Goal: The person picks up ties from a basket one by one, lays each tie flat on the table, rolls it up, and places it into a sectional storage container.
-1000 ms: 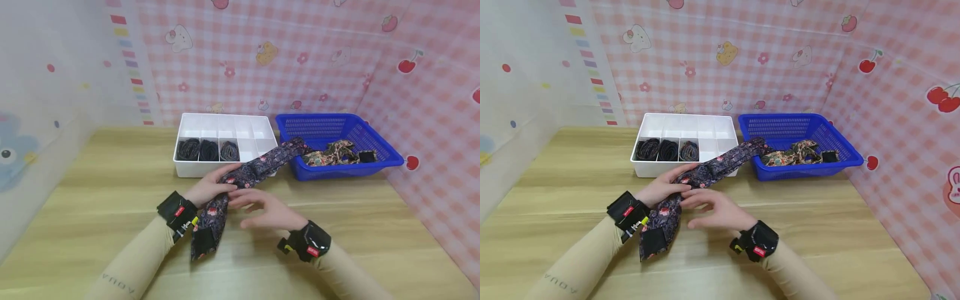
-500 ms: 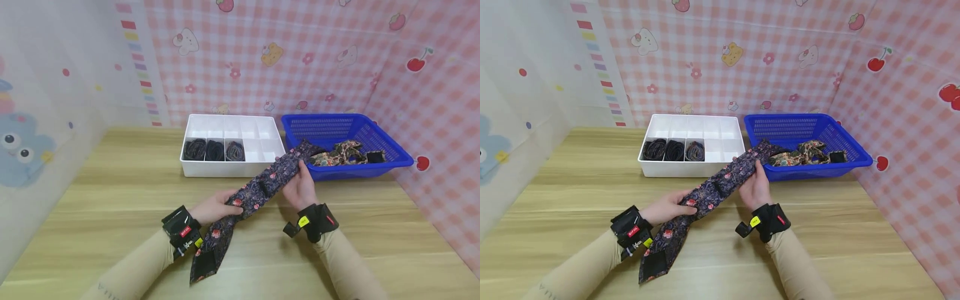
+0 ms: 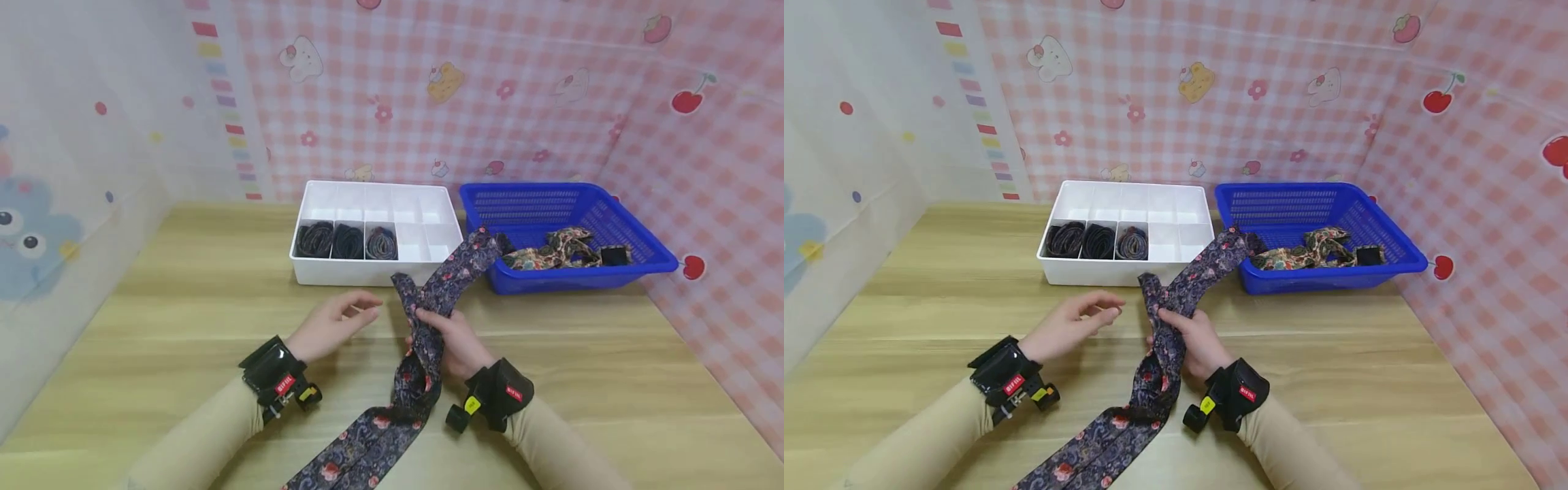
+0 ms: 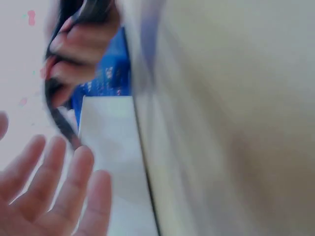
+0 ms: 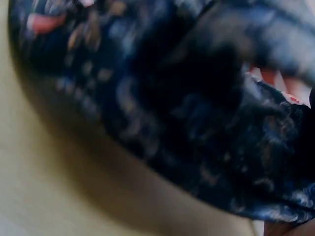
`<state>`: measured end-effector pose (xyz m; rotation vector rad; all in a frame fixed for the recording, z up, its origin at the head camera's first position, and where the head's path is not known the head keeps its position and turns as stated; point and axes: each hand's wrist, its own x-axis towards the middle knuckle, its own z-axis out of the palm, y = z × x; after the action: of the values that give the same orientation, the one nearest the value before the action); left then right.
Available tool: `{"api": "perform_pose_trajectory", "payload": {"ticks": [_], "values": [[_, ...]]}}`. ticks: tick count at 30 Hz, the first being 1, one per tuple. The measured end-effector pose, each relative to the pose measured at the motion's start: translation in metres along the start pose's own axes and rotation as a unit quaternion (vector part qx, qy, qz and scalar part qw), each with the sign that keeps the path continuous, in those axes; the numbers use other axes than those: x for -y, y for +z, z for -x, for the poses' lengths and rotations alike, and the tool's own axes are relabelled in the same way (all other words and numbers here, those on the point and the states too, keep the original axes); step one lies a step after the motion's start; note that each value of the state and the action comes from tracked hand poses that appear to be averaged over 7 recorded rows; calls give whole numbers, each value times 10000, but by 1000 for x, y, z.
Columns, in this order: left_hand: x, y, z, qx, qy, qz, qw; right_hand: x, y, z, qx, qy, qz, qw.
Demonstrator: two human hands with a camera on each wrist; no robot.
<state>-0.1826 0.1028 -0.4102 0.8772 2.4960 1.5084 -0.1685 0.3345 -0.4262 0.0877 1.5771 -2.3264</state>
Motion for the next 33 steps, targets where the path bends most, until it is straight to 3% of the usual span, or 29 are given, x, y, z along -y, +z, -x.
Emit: {"api": "perform_pose_trajectory", "payload": {"ticks": [2, 5, 8, 12, 14, 18, 21, 23, 24, 26, 27, 29, 31, 33], "values": [[-5, -3, -9, -194, 144, -126, 9996, -10, 2, 3, 113, 153, 181, 9997], [-14, -1, -27, -138, 385, -391, 9984, -23, 5, 4, 353, 322, 224, 9986], [-25, 8, -49, 238, 211, -851, 9959, -32, 9, 5, 599, 403, 155, 9973], [-36, 26, -78, 903, -216, -1641, 9821, -43, 16, 4, 966, 370, -70, 9946], [-38, 38, -90, 1129, -275, -1843, 9760, -48, 19, 3, 1091, 293, -215, 9934], [-40, 58, -110, 1278, -148, -2111, 9690, -52, 25, -1, 900, 258, -585, 9939], [-46, 59, -125, 1114, 26, -2138, 9705, -47, 26, -5, 660, 394, -883, 9931], [-54, 49, -134, 831, 30, -1790, 9803, -42, 23, -7, 652, 413, -1070, 9913], [-58, 42, -138, 649, 33, -1388, 9882, -39, 21, -8, 736, 384, -1116, 9903], [-68, 25, -144, 228, -36, -244, 9994, -33, 13, -10, 986, 347, -1179, 9875], [-71, 17, -147, 30, -26, 408, 9992, -30, 9, -10, 1155, 304, -1168, 9859], [-77, 2, -149, -351, 58, 1634, 9859, -25, 1, -9, 1420, 367, -1167, 9823], [-82, -12, -147, -734, 124, 2766, 9581, -22, -7, -7, 1742, 545, -1142, 9766], [-88, -25, -142, -1127, 247, 3611, 9254, -19, -15, -4, 1963, 742, -1027, 9723]]}}
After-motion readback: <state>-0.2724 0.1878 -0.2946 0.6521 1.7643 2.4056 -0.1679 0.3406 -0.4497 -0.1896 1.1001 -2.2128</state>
